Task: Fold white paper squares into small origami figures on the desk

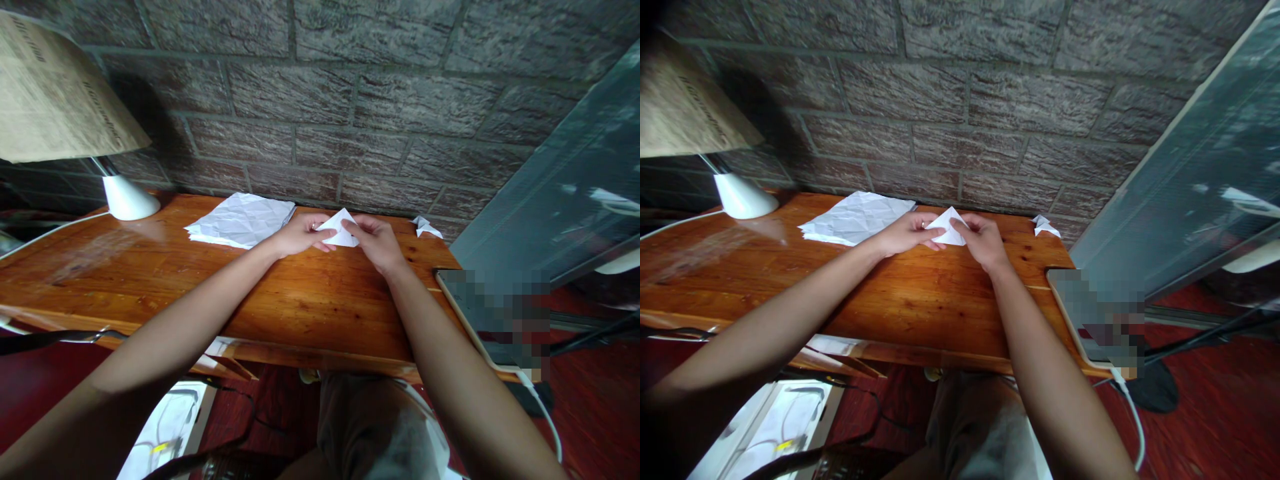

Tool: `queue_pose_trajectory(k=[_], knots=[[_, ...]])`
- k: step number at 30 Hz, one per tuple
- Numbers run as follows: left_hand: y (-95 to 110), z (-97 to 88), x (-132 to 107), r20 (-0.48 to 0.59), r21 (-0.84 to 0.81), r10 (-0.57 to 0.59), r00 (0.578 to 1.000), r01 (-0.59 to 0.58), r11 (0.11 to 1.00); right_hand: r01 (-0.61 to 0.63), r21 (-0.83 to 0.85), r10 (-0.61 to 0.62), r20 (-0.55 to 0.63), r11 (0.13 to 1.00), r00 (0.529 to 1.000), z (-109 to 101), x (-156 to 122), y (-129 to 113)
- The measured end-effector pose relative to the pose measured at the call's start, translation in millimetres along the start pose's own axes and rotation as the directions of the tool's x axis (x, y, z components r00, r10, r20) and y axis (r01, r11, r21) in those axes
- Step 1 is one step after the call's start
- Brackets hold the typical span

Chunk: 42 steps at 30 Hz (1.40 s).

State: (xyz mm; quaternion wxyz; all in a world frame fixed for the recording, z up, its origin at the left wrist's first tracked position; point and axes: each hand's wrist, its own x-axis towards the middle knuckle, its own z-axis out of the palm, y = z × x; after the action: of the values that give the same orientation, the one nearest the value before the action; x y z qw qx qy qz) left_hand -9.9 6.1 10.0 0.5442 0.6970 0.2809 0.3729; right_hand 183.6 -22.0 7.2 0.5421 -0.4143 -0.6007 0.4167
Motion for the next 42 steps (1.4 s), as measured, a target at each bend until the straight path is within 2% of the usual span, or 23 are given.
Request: queue_pose_trajectory(k=[2, 8, 14, 21, 33, 42], knots=[[-2, 0.6, 1, -0.012, -0.019, -0.01, 1.0, 0.01, 1.0, -0.025, 0.032, 0.025, 0.006, 0.999, 1.0, 0, 0, 0], [-3, -0.8, 3, -0.172, -0.033, 0.056, 0.983, -0.063, 0.997, -0.164, 0.094, 0.152, 0.128, 0.982, 0.98, -4, -1, -1], [1, -0.7, 1, -0.149, -0.049, 0.05, 0.988, -0.058, 0.997, -0.198, 0.114, 0.183, 0.134, 0.973, 0.974, -8, -2, -5], [2, -3.7, 2, -0.169, -0.058, 0.028, 0.985, -0.038, 0.998, -0.257, 0.18, 0.214, 0.226, 0.95, 0.95, -15, -1, -10], [6, 0.9, 0, -0.18, -0.12, 0.026, 0.983, -0.049, 0.992, -0.326, 0.292, 0.255, 0.255, 0.899, 0.933, -16, -2, -11], [10, 1.1, 0, -0.17, -0.216, -0.005, 0.985, -0.033, 0.976, -0.312, 0.335, 0.232, 0.259, 0.889, 0.938, -16, -3, -14]])
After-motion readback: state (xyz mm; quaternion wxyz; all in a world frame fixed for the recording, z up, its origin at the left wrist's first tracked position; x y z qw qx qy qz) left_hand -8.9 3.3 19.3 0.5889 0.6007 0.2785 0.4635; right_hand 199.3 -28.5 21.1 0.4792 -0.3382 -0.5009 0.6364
